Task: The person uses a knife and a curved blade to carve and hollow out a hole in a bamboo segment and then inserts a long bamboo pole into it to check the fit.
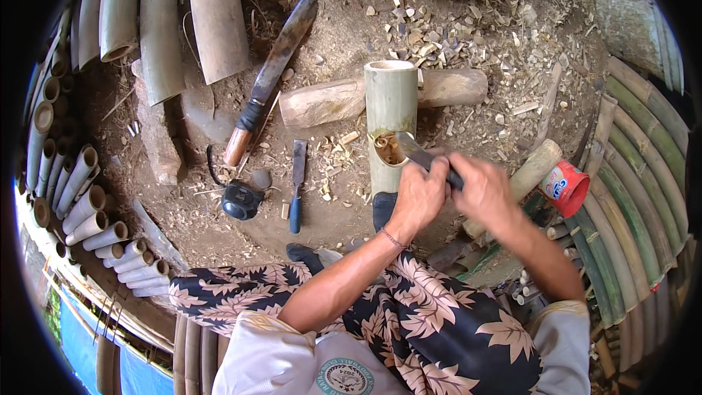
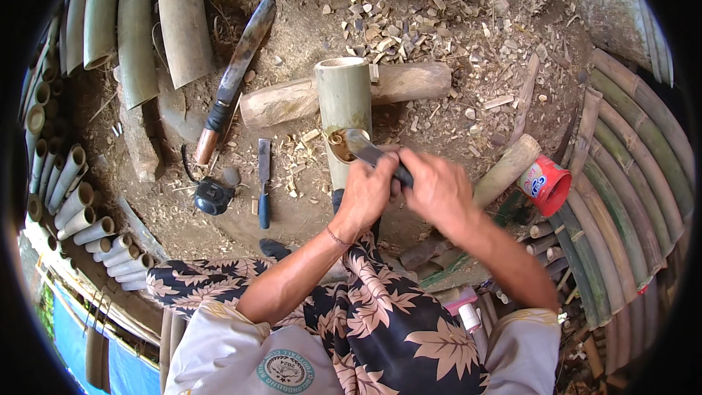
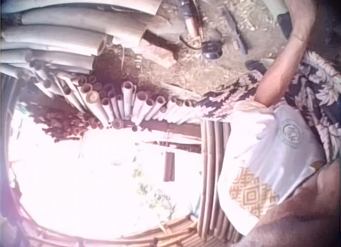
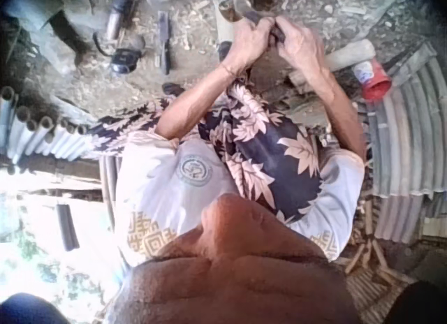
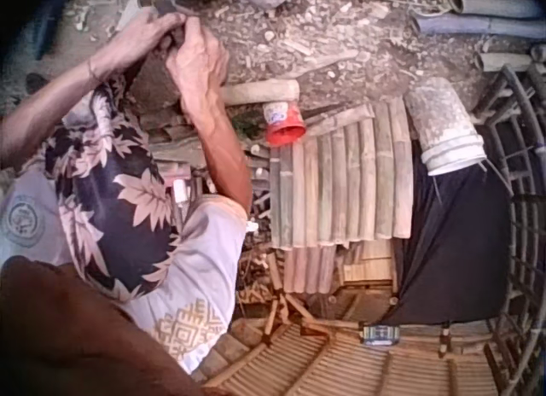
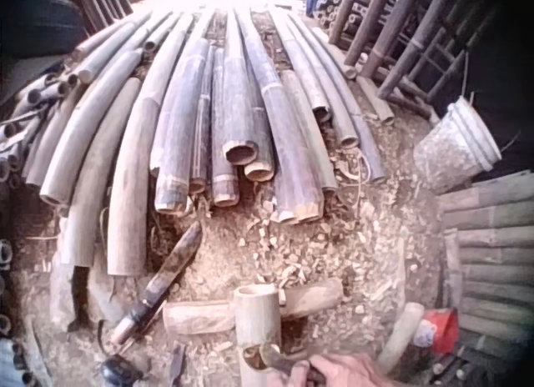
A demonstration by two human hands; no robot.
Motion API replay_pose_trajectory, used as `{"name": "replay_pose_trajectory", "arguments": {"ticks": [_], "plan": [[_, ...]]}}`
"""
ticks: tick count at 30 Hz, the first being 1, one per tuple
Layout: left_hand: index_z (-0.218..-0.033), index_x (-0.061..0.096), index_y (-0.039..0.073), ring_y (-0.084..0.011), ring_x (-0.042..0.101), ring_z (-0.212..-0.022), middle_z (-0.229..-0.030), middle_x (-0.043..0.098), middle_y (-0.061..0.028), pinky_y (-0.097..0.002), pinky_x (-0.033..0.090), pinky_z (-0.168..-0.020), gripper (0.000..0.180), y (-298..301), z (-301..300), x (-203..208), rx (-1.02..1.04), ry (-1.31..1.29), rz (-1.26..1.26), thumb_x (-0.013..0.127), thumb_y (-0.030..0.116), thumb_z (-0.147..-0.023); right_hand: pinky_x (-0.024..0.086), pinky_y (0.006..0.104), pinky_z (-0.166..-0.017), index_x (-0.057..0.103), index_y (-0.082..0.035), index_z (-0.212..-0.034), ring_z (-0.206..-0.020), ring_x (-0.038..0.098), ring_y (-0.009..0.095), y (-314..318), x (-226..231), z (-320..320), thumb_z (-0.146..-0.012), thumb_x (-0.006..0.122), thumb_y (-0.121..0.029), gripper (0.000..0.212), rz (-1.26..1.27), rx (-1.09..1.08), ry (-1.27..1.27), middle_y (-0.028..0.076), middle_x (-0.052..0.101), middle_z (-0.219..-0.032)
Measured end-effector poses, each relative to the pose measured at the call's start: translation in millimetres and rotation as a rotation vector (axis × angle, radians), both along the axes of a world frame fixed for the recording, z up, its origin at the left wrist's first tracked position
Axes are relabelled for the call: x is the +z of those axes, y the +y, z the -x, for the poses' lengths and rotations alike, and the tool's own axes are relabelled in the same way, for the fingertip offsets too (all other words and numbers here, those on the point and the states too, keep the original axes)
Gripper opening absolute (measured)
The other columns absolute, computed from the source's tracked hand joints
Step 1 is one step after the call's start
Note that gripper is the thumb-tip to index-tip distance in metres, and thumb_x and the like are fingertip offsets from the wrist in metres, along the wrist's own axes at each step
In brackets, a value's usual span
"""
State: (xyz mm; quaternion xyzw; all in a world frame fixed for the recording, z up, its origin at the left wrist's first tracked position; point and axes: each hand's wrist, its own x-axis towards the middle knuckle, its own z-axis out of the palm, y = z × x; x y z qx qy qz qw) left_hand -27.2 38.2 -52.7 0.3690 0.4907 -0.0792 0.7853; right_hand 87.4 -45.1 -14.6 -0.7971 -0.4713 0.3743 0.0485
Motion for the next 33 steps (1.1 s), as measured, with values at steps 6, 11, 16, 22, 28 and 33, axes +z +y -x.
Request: {"name": "replay_pose_trajectory", "arguments": {"ticks": [6, 11, 16, 22, 28, 33], "plan": [[-0.091, 0.059, 0.008, -0.0149, 0.052, -0.064, -0.069, 0.055, -0.002, -0.0292, 0.044, -0.064, 0.022, 2, 4, -2, 0.65, -0.258, 0.473, 0.052, 0.027, -0.099, 0.054, 0.0422, -0.055, 0.065, -0.007, -0.09, -0.067, 0.07, 0.031, 85, 22, -28, -0.077, 0.071, -0.018, 0.018, 0.212, 0.565, -0.056, 0.015, 0.068, -0.07], [-0.096, 0.059, 0.008, -0.0155, 0.055, -0.075, -0.08, 0.06, -0.0007, -0.0325, 0.045, -0.076, 0.026, 22, 6, -3, 0.989, -0.287, 0.762, 0.046, 0.03, -0.101, 0.057, 0.0339, -0.059, 0.074, -0.009, -0.08, -0.069, 0.072, 0.023, 156, 23, -11, -0.079, 0.07, -0.019, 0.011, 0.323, 0.985, -0.132, 0.012, 0.073, -0.077], [-0.114, 0.059, 0.002, -0.0212, 0.063, -0.083, -0.1, 0.068, -0.0069, -0.0385, 0.047, -0.088, 0.044, 3, 42, -52, 0.786, -0.724, 0.894, 0.043, 0.041, -0.102, 0.058, 0.0343, -0.061, 0.076, -0.009, -0.082, -0.073, 0.073, 0.023, 148, 11, -17, -0.079, 0.069, -0.017, 0.01, 0.352, 0.918, -0.2, 0.011, 0.074, -0.08], [-0.143, 0.033, -0.01, -0.0398, 0.052, -0.125, -0.131, 0.052, -0.0308, -0.0419, 0.037, -0.11, 0.092, 0, 90, 19, -0.632, -0.332, -0.253, 0.063, 0.056, -0.087, 0.054, 0.0467, -0.072, 0.065, -0.004, -0.091, -0.072, 0.067, 0.039, -7, -1, 18, -0.097, 0.05, -0.037, 0.037, 0.034, 0.031, 0.129, 0.019, 0.067, -0.073], [-0.134, 0.045, -0.002, -0.038, 0.064, -0.095, -0.106, 0.061, -0.0237, -0.0442, 0.053, -0.089, 0.07, 22, 124, 43, -0.684, -0.105, -0.599, 0.065, 0.017, -0.07, 0.054, 0.0301, -0.055, 0.065, 0.003, -0.091, -0.061, 0.066, 0.017, 8, -1, 95, -0.104, 0.044, -0.024, 0.036, -0.116, -0.988, 0.813, 0.011, 0.071, -0.078], [-0.106, 0.068, 0.003, -0.0264, 0.071, -0.069, -0.082, 0.071, -0.0168, -0.0372, 0.059, -0.068, 0.041, 58, 152, 14, -0.687, 0.251, -0.718, 0.074, 0.023, -0.07, 0.054, 0.0262, -0.043, 0.066, 0.006, -0.093, -0.05, 0.064, 0.016, 51, -43, 112, -0.103, 0.048, -0.028, 0.039, 0.138, -1.083, 1.103, 0.015, 0.07, -0.079]]}}
